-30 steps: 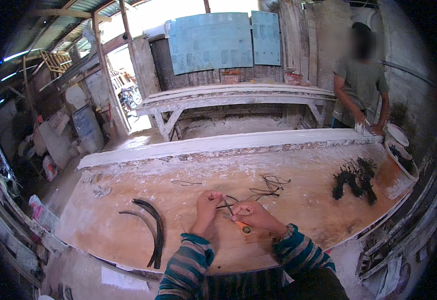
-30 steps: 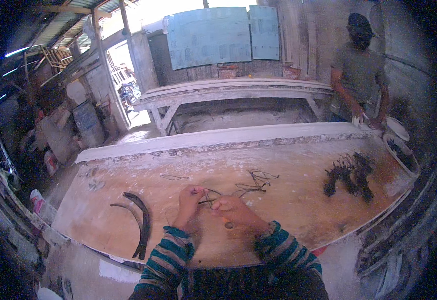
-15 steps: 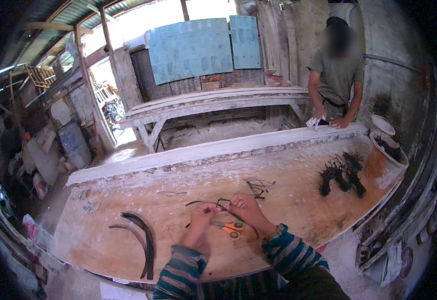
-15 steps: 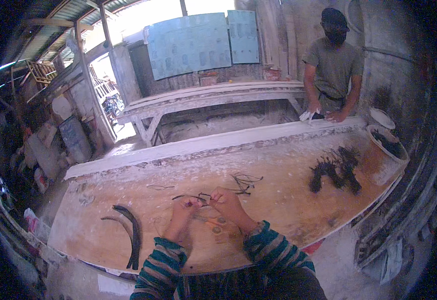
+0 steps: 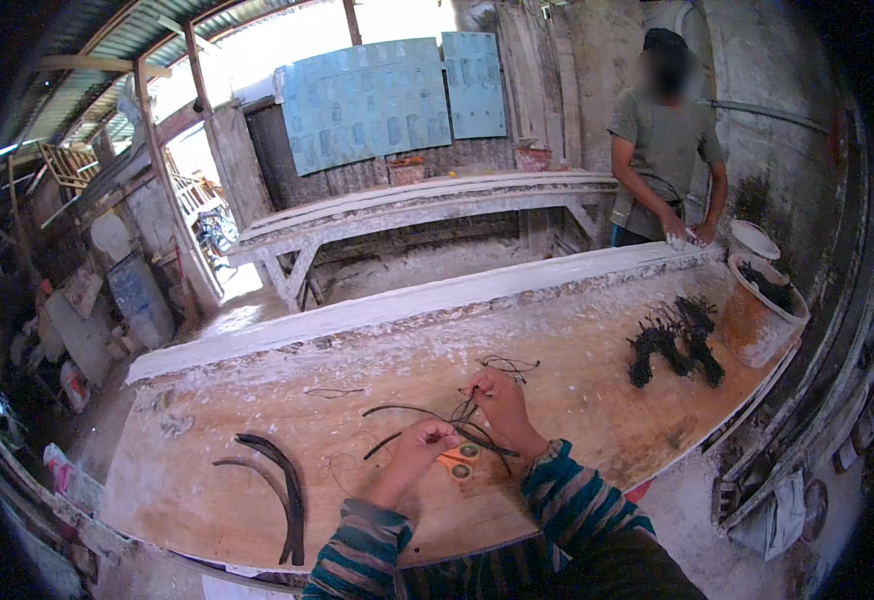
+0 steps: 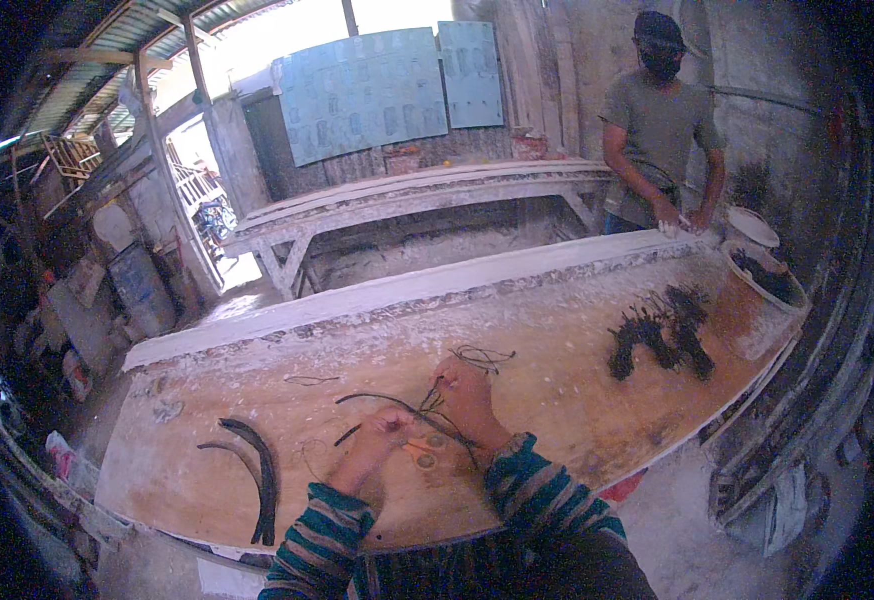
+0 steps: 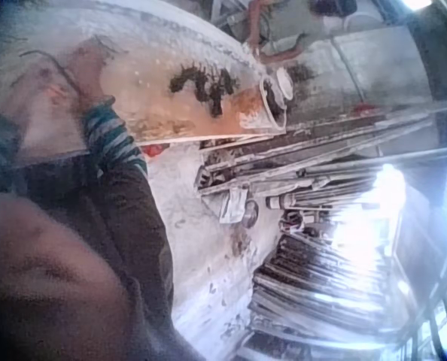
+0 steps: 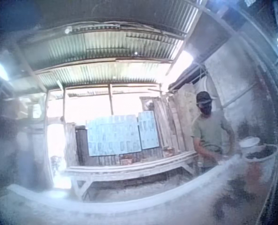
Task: The person uses orange-handled scissors to cut black rubber strips on a wooden workbench. A coworker in the background wipes the bench surface with a white cloth. The person repeatedly picks up strips, cuts them into smaller pieces, and places the cut pieces on the table.
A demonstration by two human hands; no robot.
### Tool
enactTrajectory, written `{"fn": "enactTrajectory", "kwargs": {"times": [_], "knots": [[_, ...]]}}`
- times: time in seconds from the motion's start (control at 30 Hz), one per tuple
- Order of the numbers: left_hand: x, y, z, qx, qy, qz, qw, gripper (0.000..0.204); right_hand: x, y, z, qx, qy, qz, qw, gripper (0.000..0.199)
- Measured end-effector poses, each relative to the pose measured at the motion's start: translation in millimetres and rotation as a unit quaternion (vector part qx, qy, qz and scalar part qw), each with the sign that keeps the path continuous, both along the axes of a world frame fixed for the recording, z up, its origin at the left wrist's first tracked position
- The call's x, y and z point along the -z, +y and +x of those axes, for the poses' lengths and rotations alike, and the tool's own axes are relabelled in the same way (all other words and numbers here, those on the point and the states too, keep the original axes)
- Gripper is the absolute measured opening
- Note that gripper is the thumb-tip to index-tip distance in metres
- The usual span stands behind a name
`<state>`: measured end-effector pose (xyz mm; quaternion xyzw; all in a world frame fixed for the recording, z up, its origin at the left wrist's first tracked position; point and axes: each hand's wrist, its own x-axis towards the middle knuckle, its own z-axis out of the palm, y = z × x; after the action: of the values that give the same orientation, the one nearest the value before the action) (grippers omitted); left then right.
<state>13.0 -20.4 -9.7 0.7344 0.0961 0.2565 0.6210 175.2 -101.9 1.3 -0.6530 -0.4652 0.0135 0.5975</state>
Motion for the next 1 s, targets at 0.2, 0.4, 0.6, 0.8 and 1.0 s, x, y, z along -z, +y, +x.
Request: {"fn": "enactTrajectory", "kwargs": {"times": [0.2,0.4,0.6,0.8,1.0], "knots": [[1,-16,5,0.026,0.008,0.003,1.000,0.010,21,8,9,-0.022,0.060,-0.005,0.998,0.012],[-13,-28,1,0.048,0.008,-0.027,0.998,0.012,25,11,11,-0.042,0.099,-0.001,0.994,0.013],[-2,-20,5,0.042,-0.020,-0.068,0.997,0.014,22,12,11,0.019,-0.005,0.014,1.000,0.014],[13,2,8,-0.079,-0.066,-0.115,0.988,0.013,14,7,4,0.055,0.010,-0.007,0.998,0.011],[-3,29,-3,-0.257,-0.103,-0.121,0.953,0.013,1,2,-10,-0.043,-0.080,-0.042,0.995,0.010]]}}
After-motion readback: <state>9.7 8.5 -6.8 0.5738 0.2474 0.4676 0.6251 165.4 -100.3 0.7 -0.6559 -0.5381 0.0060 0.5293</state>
